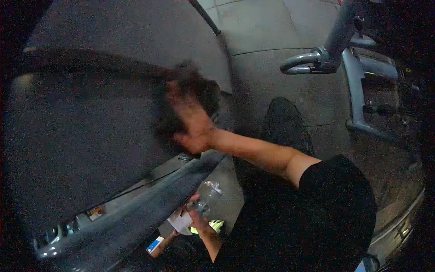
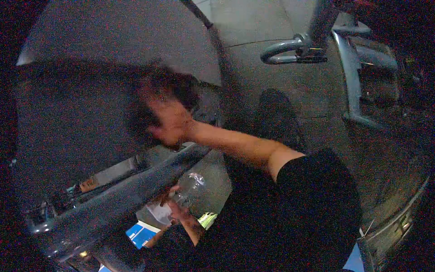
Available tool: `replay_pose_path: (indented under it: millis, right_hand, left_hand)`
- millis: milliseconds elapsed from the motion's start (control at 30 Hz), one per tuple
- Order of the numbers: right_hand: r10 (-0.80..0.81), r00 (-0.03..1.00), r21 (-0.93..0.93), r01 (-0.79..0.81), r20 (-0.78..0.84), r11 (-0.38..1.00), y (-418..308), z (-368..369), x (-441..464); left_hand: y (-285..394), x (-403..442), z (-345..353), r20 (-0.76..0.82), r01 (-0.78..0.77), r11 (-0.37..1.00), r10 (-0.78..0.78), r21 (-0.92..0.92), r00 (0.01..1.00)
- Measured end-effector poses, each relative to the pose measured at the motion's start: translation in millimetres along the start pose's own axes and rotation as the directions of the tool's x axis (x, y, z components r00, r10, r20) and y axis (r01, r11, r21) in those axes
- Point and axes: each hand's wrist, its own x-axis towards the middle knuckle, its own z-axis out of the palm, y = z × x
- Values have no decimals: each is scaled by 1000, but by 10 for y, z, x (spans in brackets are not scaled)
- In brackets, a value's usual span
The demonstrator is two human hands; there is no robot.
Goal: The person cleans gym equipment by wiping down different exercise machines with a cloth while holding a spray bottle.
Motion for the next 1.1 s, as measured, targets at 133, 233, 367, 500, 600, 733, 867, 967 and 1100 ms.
replay_pose_path:
  millis: [133,233,367,500,600,733,867,967,1100]
  right_hand:
    - [-345,920,-186,311,-188,932,148,-434,800]
    - [-103,862,237,249,-497,939,579,-433,942]
    - [606,736,430,-463,-301,775,1529,-83,563]
    - [789,592,717,-479,-162,506,2796,183,40]
    - [904,417,811,-495,-92,311,3106,106,-209]
    - [953,303,709,-677,28,195,3560,161,-234]
    - [679,677,428,-544,-285,722,2516,-406,1083]
    - [200,885,443,7,-419,897,1065,-917,2334]
    - [-326,845,30,373,-425,928,-218,-1480,2994]
  left_hand:
    - [332,-95,180,-113,134,990,-128,39,985]
    - [337,-75,210,-156,105,987,-85,124,984]
    - [227,-190,158,-165,111,993,-105,27,981]
    - [194,-232,207,-184,108,994,-113,-33,976]
    - [140,-226,283,-193,81,989,-104,-125,976]
    - [400,17,411,-229,43,991,-13,125,973]
    - [398,127,507,-226,-94,991,112,90,968]
    - [428,145,521,-183,-75,981,42,-178,982]
    - [318,-37,344,-220,122,990,-105,64,970]
